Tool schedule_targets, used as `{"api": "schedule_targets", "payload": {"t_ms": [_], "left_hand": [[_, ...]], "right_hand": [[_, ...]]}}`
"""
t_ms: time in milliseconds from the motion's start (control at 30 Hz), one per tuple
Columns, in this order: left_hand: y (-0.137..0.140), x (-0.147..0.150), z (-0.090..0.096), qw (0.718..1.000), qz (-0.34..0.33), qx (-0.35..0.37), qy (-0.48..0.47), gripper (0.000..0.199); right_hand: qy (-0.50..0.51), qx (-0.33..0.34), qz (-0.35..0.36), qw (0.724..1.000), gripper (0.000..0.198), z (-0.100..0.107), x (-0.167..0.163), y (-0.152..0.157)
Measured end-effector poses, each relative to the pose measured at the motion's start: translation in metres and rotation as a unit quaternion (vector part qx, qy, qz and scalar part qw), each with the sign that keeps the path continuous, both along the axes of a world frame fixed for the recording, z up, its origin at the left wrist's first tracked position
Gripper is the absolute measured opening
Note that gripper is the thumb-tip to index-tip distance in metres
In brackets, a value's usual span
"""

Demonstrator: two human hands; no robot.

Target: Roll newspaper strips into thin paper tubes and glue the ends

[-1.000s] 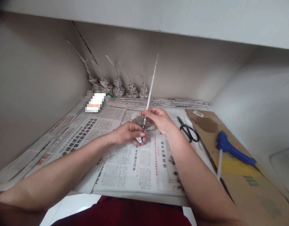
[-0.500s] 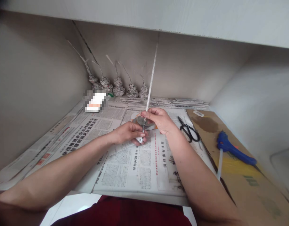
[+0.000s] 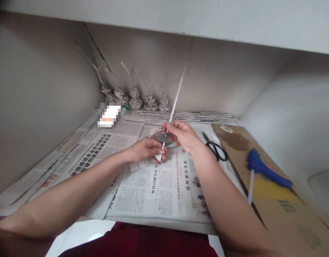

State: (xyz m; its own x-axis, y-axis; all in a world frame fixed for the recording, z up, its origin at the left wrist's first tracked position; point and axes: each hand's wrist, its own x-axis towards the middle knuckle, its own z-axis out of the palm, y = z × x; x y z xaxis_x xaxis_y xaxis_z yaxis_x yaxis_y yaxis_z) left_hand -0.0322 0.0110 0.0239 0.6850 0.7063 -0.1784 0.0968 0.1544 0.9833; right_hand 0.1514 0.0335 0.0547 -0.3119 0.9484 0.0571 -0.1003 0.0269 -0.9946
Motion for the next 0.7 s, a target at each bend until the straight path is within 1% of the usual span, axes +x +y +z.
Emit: {"api": "schedule_targets", "payload": {"t_ms": [67, 100, 200, 233, 267, 367, 400, 433, 533, 567, 600, 700], "left_hand": [[0.0001, -0.0002, 0.0006, 1.0, 0.002, -0.001, 0.004, 0.025], [0.0, -0.0003, 0.0011, 1.0, 0.005, -0.002, 0.006, 0.024], [-0.0005, -0.0004, 0.0031, 1.0, 0.016, -0.006, 0.008, 0.022], [-0.0005, -0.0005, 0.0035, 1.0, 0.018, -0.007, 0.008, 0.021], [-0.0004, -0.0006, 0.0037, 1.0, 0.02, -0.008, 0.007, 0.021], [0.0002, -0.0009, 0.0026, 1.0, 0.018, -0.007, 0.003, 0.02], [0.0004, -0.001, 0.0017, 1.0, 0.016, -0.007, 0.0, 0.021], [0.0006, -0.001, 0.0008, 1.0, 0.014, -0.007, -0.002, 0.022], [0.0009, -0.0012, -0.0015, 1.0, 0.006, -0.01, -0.008, 0.023], [0.0011, -0.0013, -0.0019, 1.0, 0.006, -0.01, -0.007, 0.024], [0.0013, -0.0015, -0.0022, 1.0, 0.005, -0.008, -0.007, 0.024], [0.0019, -0.0019, -0.0023, 1.0, 0.0, 0.0, -0.002, 0.023]], "right_hand": [[-0.006, -0.001, 0.021, 1.0, 0.027, 0.0005, 0.001, 0.0], [-0.004, -0.002, 0.01, 1.0, 0.027, 0.0006, 0.0011, 0.0001], [0.017, -0.01, -0.066, 0.998, 0.026, 0.001, 0.0, 0.0004], [0.023, -0.012, -0.076, 0.997, 0.027, 0.0014, -0.0002, 0.0003], [0.025, -0.011, -0.069, 0.997, 0.027, 0.0018, -0.0001, 0.0001], [0.013, -0.006, -0.003, 1.0, 0.028, 0.0027, 0.001, -0.0007], [0.007, -0.004, 0.005, 1.0, 0.028, 0.0026, 0.0014, -0.0007], [0.003, -0.005, -0.003, 1.0, 0.028, 0.0023, 0.0015, -0.0005], [-0.003, -0.003, -0.065, 0.998, 0.026, 0.0014, 0.0015, 0.0], [-0.008, -0.001, -0.066, 0.998, 0.027, 0.0013, 0.0018, 0.0], [-0.014, 0.002, -0.051, 0.999, 0.027, 0.0015, 0.0023, -0.0003], [-0.04, 0.007, 0.032, 0.999, 0.031, 0.0021, 0.0043, -0.0012]]}}
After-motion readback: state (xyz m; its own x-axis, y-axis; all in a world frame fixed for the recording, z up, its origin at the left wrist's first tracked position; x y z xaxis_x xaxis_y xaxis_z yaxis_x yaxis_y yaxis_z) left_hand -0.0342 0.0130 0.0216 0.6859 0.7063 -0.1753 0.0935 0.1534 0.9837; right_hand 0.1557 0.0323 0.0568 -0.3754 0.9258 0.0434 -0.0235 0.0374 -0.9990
